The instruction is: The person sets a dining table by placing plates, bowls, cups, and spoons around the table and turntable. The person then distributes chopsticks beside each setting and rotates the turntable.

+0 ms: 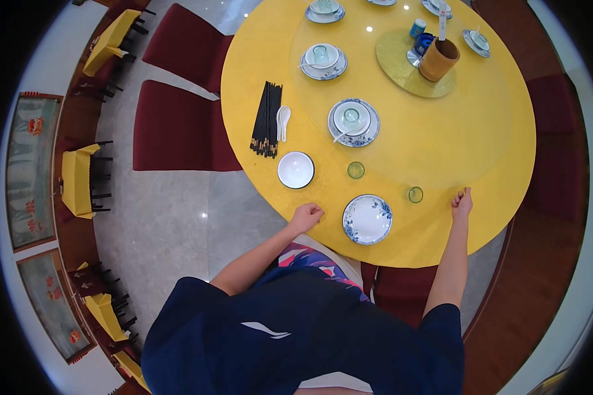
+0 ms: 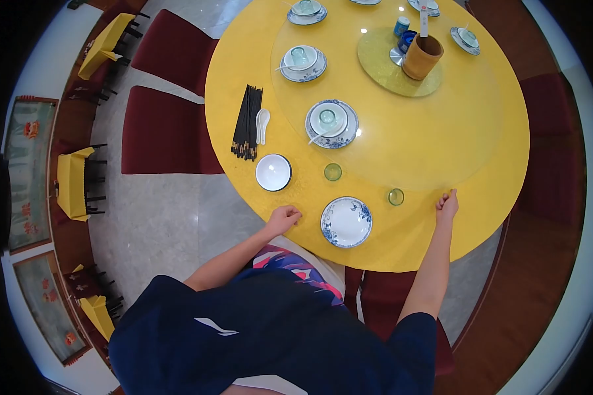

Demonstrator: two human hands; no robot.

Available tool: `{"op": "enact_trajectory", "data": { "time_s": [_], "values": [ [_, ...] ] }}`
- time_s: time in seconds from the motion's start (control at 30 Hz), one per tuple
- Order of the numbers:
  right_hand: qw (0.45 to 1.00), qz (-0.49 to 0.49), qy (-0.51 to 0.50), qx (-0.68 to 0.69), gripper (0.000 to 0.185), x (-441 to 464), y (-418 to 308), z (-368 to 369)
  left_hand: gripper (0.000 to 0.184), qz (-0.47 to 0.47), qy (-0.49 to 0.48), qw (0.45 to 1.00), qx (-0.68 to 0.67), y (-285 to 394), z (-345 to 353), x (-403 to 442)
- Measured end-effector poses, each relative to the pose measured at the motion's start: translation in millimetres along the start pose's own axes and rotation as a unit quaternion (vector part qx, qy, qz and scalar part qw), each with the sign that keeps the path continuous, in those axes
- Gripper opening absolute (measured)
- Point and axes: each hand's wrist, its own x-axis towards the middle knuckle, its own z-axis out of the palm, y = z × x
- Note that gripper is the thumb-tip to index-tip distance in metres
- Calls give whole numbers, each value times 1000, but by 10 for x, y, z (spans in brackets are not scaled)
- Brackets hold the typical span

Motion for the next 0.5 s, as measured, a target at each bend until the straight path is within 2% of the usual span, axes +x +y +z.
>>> {"op": "enact_trajectory", "data": {
  "time_s": [0.5],
  "values": [
    [998,37,-41,7,40,-77,56,-23,20,4,-3,1000,9,-55,52,3]
  ]
}}
